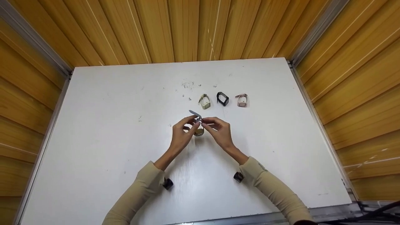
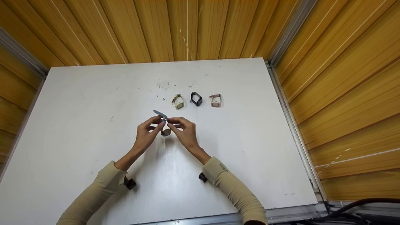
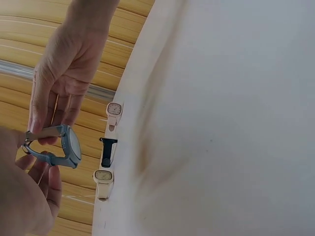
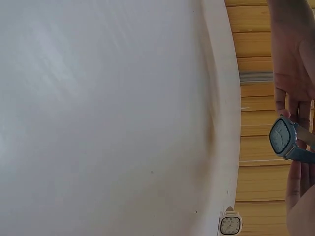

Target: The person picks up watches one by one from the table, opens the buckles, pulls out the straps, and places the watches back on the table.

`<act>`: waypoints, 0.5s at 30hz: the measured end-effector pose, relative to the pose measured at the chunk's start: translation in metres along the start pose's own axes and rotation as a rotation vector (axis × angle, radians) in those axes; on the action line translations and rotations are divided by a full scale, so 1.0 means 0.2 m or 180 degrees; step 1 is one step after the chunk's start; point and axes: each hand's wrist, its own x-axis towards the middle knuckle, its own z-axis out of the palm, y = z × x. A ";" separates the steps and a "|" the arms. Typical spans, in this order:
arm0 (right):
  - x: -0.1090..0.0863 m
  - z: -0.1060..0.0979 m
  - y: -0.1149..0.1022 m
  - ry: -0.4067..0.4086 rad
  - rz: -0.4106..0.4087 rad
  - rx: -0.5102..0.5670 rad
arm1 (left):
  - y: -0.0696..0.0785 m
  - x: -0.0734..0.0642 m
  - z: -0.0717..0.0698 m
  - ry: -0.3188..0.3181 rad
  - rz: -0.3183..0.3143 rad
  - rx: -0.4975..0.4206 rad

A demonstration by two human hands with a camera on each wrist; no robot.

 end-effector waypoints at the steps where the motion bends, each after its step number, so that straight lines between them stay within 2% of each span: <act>1: 0.00 0.00 0.00 -0.0015 0.0010 -0.0010 | 0.00 0.00 0.00 0.0014 -0.0009 -0.0032; 8: -0.01 0.02 0.00 -0.0085 0.0101 -0.0002 | 0.00 0.01 0.00 0.0076 -0.0145 -0.0179; 15: -0.01 0.00 0.13 -0.0061 0.0250 -0.0127 | 0.02 0.02 0.03 0.0016 -0.0256 -0.0273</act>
